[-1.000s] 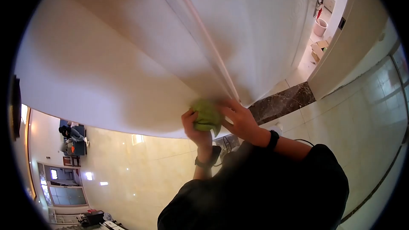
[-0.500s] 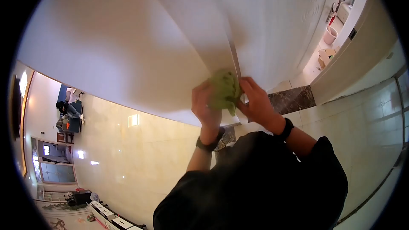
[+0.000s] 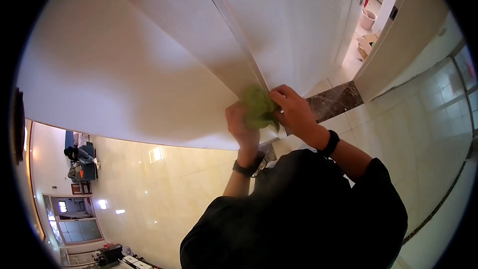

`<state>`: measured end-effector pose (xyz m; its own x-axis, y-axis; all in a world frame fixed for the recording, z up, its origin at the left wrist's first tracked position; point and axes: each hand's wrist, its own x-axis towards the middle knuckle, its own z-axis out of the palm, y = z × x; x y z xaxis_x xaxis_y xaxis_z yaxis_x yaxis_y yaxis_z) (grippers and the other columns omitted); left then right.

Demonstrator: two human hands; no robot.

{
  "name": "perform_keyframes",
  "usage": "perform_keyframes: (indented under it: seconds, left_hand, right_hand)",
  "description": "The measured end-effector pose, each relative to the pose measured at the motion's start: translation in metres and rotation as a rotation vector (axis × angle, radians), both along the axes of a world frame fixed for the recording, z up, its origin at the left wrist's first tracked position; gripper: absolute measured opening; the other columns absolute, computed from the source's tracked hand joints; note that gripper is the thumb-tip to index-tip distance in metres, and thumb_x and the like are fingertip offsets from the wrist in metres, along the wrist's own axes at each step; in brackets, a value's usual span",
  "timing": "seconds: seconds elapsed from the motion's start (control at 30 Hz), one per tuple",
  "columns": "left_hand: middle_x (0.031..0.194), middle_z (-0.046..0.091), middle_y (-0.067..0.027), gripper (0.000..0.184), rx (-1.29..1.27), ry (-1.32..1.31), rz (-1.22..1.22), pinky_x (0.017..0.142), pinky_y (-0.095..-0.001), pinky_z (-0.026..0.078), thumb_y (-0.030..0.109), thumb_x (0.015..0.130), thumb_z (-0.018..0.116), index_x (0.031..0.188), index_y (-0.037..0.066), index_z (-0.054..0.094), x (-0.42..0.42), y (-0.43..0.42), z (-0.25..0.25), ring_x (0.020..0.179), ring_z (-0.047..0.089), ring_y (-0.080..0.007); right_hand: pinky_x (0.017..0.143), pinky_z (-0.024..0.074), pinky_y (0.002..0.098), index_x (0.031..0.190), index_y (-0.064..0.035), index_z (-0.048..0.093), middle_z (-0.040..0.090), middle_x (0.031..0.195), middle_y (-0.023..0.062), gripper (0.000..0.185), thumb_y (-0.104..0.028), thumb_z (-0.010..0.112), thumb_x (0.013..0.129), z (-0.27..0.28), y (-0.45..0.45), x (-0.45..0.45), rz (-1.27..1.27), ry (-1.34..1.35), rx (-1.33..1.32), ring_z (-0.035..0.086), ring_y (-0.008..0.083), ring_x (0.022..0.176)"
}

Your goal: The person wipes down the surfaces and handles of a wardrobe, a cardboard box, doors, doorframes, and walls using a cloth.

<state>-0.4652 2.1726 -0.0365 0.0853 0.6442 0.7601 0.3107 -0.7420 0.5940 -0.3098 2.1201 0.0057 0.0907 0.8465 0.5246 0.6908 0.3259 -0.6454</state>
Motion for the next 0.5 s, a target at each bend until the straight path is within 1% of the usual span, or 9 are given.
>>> perform_keyframes:
  seconds: [0.03,0.13,0.2,0.27,0.33,0.37,0.47,0.5]
  left_hand:
    - [0.110,0.062,-0.0174,0.034,-0.025,-0.001,0.006,0.082,-0.0382,0.052,-0.005,0.070,0.073,0.103,0.001,0.067,-0.004,-0.002,-0.005,0.097,0.063,-0.0339]
    - [0.102,0.064,-0.0155,0.019,-0.038,-0.026,0.087,0.077,-0.0361,0.052,-0.003,0.076,0.065,0.094,-0.001,0.067,-0.011,-0.004,-0.016,0.093,0.062,-0.0305]
    - [0.103,0.064,-0.0162,0.020,-0.054,-0.037,0.116,0.079,-0.0368,0.052,-0.004,0.076,0.064,0.096,-0.002,0.066,-0.020,-0.003,-0.027,0.094,0.062,-0.0311]
    - [0.105,0.064,-0.0167,0.022,-0.098,-0.078,0.139,0.081,-0.0375,0.051,-0.004,0.077,0.063,0.098,-0.002,0.064,-0.028,0.003,-0.034,0.096,0.062,-0.0317]
    - [0.107,0.063,-0.0171,0.024,-0.185,-0.144,0.155,0.084,-0.0383,0.051,-0.005,0.077,0.062,0.101,-0.002,0.063,-0.043,0.004,-0.027,0.098,0.061,-0.0323]
    - [0.110,0.062,-0.0172,0.026,-0.142,-0.074,0.190,0.087,-0.0385,0.050,-0.005,0.079,0.061,0.105,-0.002,0.062,-0.053,0.003,-0.028,0.101,0.061,-0.0322]
    - [0.111,0.062,-0.0169,0.024,-0.112,-0.102,0.364,0.090,-0.0382,0.049,-0.004,0.081,0.060,0.105,-0.002,0.063,-0.078,0.011,-0.039,0.104,0.060,-0.0318]
    - [0.114,0.060,-0.0159,0.026,-0.132,-0.080,0.398,0.092,-0.0374,0.048,-0.004,0.082,0.059,0.108,-0.002,0.061,-0.091,0.011,-0.041,0.104,0.059,-0.0296]
  right_hand:
    - [0.073,0.0521,0.0393,0.109,-0.0054,0.058,0.058,0.104,0.0125,0.042,0.002,0.067,0.069,-0.009,0.001,-0.005,0.003,0.005,-0.001,0.061,0.0332,0.089]
    - [0.071,0.0520,0.0395,0.106,-0.0056,0.059,0.058,0.101,0.0129,0.040,0.001,0.068,0.068,-0.033,0.006,-0.019,0.009,0.004,0.007,0.061,0.0329,0.086]
    - [0.070,0.0521,0.0395,0.106,-0.0057,0.059,0.058,0.100,0.0127,0.040,0.001,0.068,0.067,-0.043,0.009,-0.030,0.005,-0.020,0.009,0.062,0.0325,0.085]
    - [0.068,0.0527,0.0400,0.107,-0.0087,0.062,0.060,0.099,0.0110,0.037,-0.005,0.070,0.071,-0.057,0.019,-0.042,0.007,-0.063,0.002,0.063,0.0327,0.083]
    - [0.068,0.0529,0.0403,0.108,-0.0106,0.063,0.061,0.099,0.0105,0.035,-0.009,0.070,0.074,-0.067,0.025,-0.063,0.015,-0.108,-0.055,0.063,0.0333,0.082]
    - [0.070,0.0531,0.0409,0.110,-0.0132,0.063,0.063,0.101,0.0096,0.032,-0.015,0.068,0.078,-0.064,0.031,-0.075,0.021,-0.065,-0.065,0.064,0.0338,0.083]
    - [0.069,0.0534,0.0402,0.109,-0.0061,0.059,0.061,0.105,0.0132,0.040,-0.009,0.074,0.071,-0.057,0.043,-0.103,0.159,-0.094,-0.143,0.063,0.0347,0.085]
    - [0.069,0.0534,0.0400,0.110,-0.0063,0.059,0.061,0.105,0.0130,0.041,-0.010,0.074,0.072,-0.054,0.046,-0.115,0.196,-0.080,-0.146,0.064,0.0343,0.085]
